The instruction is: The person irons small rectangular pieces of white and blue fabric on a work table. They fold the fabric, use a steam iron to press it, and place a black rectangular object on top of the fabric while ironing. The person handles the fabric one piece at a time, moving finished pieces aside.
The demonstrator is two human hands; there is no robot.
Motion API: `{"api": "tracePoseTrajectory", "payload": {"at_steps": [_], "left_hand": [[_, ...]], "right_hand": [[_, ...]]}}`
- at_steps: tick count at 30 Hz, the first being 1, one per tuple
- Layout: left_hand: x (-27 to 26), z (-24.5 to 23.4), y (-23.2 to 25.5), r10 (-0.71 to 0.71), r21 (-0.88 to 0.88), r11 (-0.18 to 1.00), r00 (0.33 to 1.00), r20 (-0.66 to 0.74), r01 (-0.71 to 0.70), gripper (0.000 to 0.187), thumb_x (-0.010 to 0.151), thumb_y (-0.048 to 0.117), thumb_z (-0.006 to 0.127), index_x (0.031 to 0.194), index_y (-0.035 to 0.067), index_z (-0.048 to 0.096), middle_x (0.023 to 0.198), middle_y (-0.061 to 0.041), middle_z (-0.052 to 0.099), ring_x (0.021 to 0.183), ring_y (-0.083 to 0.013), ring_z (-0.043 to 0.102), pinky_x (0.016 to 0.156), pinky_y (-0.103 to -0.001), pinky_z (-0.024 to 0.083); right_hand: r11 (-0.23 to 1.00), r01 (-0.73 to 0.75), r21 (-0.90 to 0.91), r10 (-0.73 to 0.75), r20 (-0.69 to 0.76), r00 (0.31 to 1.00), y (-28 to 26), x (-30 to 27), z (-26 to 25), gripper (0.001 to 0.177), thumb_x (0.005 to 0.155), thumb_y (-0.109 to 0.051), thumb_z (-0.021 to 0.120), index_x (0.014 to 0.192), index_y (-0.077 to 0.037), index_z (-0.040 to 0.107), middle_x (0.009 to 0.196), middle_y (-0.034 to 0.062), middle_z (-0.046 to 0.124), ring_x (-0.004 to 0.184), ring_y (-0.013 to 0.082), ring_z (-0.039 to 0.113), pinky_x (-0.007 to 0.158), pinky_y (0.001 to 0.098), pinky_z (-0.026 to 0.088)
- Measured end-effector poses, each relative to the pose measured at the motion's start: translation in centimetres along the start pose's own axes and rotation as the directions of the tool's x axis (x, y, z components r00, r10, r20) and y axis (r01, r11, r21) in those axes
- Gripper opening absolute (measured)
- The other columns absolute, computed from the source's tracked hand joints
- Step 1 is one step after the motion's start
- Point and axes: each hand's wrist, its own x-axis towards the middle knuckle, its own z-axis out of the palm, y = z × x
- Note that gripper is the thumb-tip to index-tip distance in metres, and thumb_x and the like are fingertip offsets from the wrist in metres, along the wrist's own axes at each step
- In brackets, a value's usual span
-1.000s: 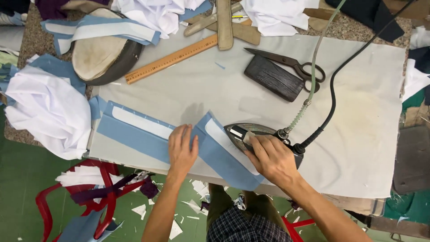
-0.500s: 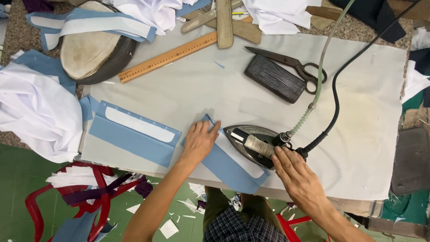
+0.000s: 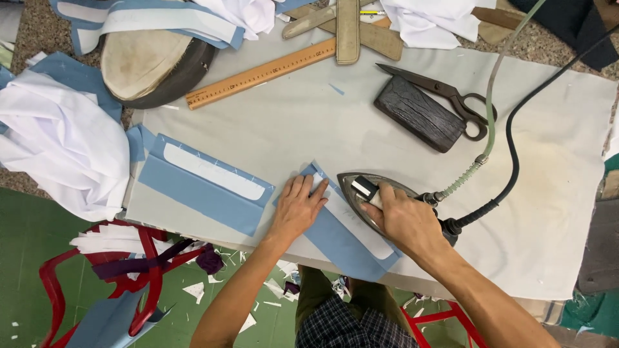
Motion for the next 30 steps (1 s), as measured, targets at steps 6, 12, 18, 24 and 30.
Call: {"api": "tracePoseTrajectory", "payload": {"at_steps": [6,12,18,24,30], "left_hand": [[-0.1,0.4,0.1,-0.024,-0.007,1.000,1.000,-0.010,0.024,0.040,0.105,0.041,0.051,0.136,0.019,0.063,0.114,-0.014,0.055,0.113,-0.0294,0.053,0.102,-0.045,0.046],[0.0,0.4,-0.3,-0.023,-0.037,0.999,1.000,0.006,0.023,0.034,0.104,0.036,0.056,0.128,0.015,0.067,0.109,-0.011,0.056,0.107,-0.0259,0.055,0.094,-0.041,0.049],[1.8,0.8,-0.4,-0.030,0.043,0.999,0.999,-0.014,0.031,0.035,0.105,0.023,0.051,0.139,0.018,0.060,0.096,-0.008,0.051,0.088,-0.0228,0.054,0.078,-0.035,0.049],[1.5,-0.3,-0.5,0.019,0.056,0.998,1.000,0.018,-0.020,0.035,0.101,0.032,0.060,0.133,0.017,0.065,0.100,-0.011,0.054,0.099,-0.0266,0.055,0.089,-0.040,0.047],[0.3,0.0,-0.5,0.005,0.015,1.000,0.999,0.049,-0.005,0.041,0.103,0.035,0.055,0.138,0.016,0.062,0.108,-0.013,0.055,0.109,-0.0300,0.054,0.098,-0.045,0.046]], "right_hand": [[0.998,0.060,0.012,-0.060,0.007,0.998,-0.7,0.8,-0.7,0.050,0.102,-0.055,0.044,0.116,-0.008,0.059,0.079,0.0143,0.072,0.069,0.0312,0.076,0.062,0.0418,0.062],[0.994,0.113,-0.002,-0.113,0.063,0.992,-0.8,0.8,-1.7,0.050,0.101,-0.054,0.043,0.122,-0.010,0.057,0.082,0.0140,0.072,0.070,0.0296,0.077,0.063,0.0408,0.062],[0.994,0.107,-0.018,-0.105,0.065,0.992,-0.8,0.9,-1.2,0.053,0.101,-0.056,0.042,0.125,-0.010,0.056,0.082,0.0125,0.072,0.071,0.0280,0.077,0.064,0.0399,0.062],[0.996,0.091,0.011,-0.091,0.033,0.995,-0.8,0.7,-1.2,0.052,0.099,-0.055,0.047,0.126,-0.012,0.057,0.083,0.0125,0.073,0.071,0.0279,0.077,0.063,0.0392,0.062],[0.999,0.053,-0.012,-0.053,-0.025,0.998,-0.8,2.0,-0.5,0.054,0.100,-0.057,0.045,0.120,-0.009,0.059,0.079,0.0145,0.072,0.068,0.0311,0.076,0.061,0.0406,0.061]]}}
